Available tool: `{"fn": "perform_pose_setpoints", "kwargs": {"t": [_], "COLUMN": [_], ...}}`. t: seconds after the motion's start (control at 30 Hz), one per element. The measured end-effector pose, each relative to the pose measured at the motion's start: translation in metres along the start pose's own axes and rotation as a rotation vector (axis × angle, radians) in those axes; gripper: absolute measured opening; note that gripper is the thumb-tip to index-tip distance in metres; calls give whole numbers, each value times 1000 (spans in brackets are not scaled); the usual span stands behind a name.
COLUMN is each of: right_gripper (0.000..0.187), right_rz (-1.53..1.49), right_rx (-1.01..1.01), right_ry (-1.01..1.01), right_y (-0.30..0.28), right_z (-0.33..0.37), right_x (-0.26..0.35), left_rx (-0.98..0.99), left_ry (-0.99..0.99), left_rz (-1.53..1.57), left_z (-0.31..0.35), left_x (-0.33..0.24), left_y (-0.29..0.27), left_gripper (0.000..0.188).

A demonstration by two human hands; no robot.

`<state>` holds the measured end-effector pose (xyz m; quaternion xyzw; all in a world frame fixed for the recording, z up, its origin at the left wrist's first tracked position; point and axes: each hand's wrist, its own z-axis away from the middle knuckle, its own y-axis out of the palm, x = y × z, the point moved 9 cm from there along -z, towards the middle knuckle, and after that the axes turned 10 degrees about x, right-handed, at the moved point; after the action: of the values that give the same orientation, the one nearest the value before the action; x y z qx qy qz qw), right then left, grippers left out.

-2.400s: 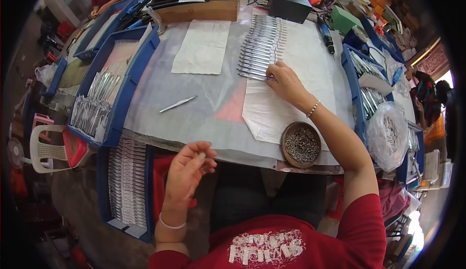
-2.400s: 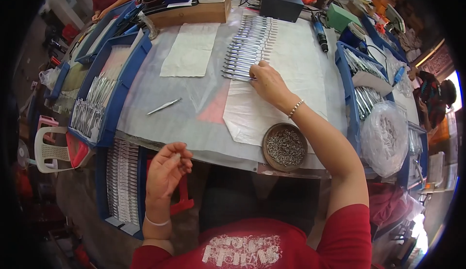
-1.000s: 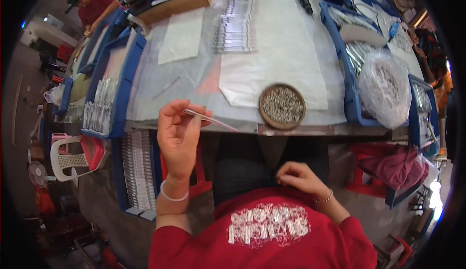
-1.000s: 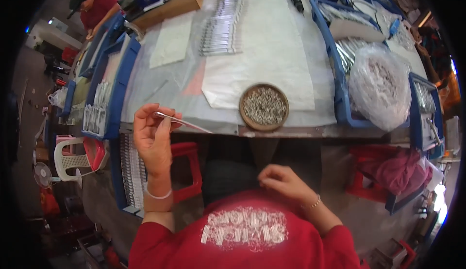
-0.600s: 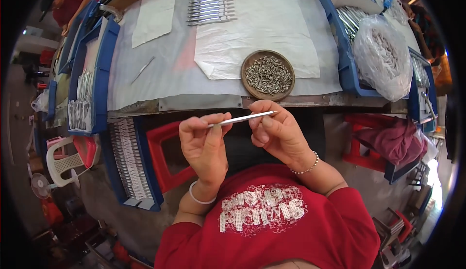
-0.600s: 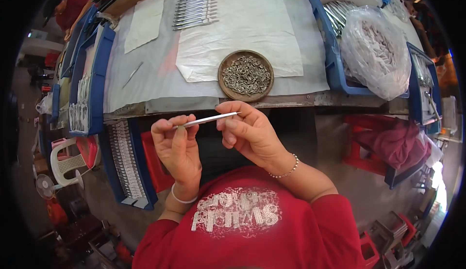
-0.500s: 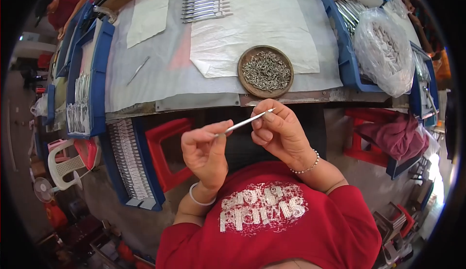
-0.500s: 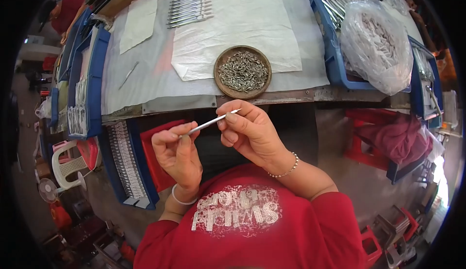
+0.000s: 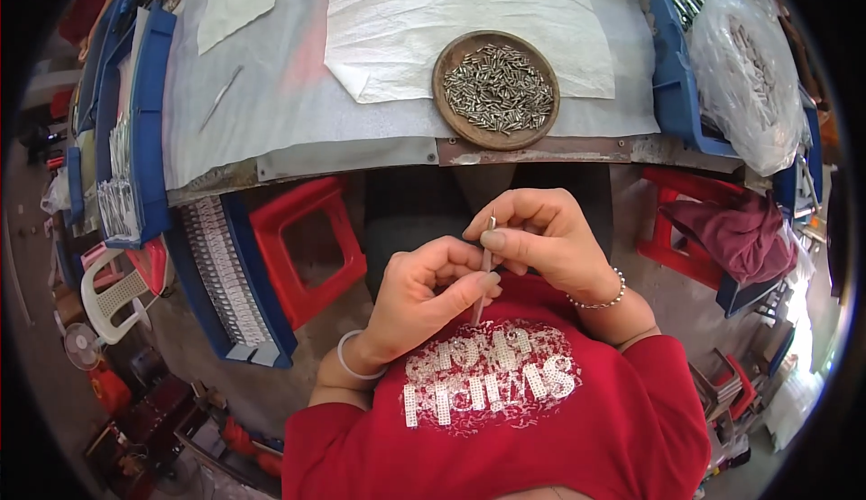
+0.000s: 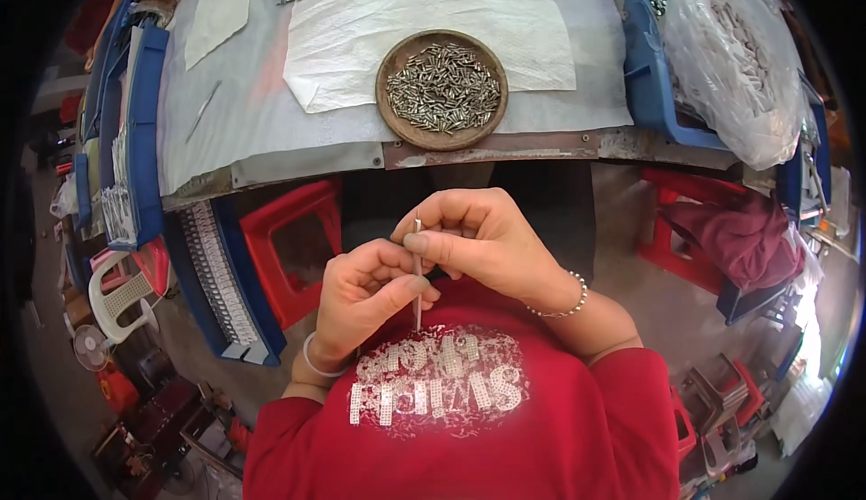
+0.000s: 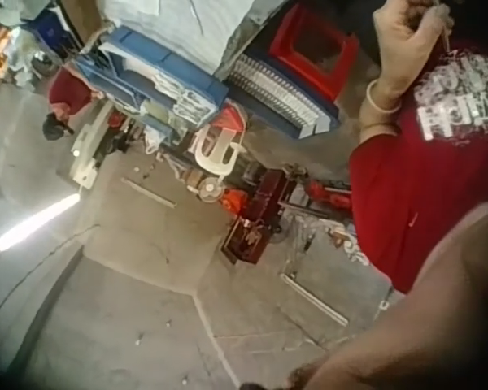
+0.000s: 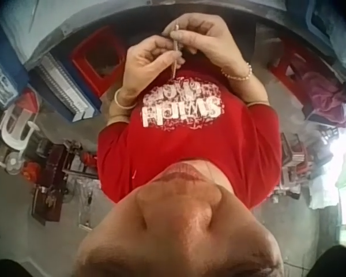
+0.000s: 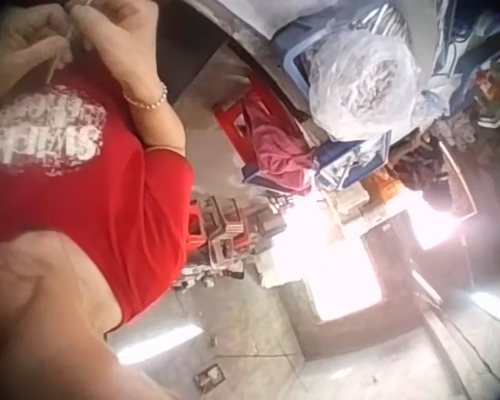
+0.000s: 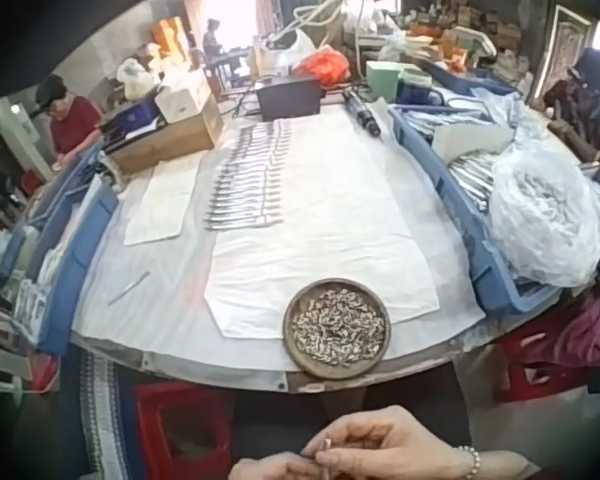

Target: The recorder is assembling small hardware components, manually fitting springs and metal tips onto plastic barrels.

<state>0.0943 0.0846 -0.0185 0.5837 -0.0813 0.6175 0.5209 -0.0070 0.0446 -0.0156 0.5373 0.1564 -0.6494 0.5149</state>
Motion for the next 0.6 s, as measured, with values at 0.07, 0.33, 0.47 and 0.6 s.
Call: {"fn": "perform_pose_setpoints", "kwargs": {"t": [0.07, 0.33, 0.47, 0.6], "right_gripper": [11, 11, 12, 13], "right_rz": [-58, -201, -176, -151], "right_rx": [1, -2, -27, -38], "right_ry": [28, 83, 72, 94], "right_y": [-1, -2, -3, -3], "right_z": [-2, -8, -12, -17], "right_x": [-4, -13, -7, 0], "left_rx": [66, 135, 154, 147], "left_ry": [-48, -66, -23, 27], "left_rz": [181, 424, 414, 404], "left_z": [-3, -12, -15, -19], "left_x": [8, 14, 8, 1], "left_y": [5, 9, 8, 4], "left_gripper": [11, 15, 13, 13]}}
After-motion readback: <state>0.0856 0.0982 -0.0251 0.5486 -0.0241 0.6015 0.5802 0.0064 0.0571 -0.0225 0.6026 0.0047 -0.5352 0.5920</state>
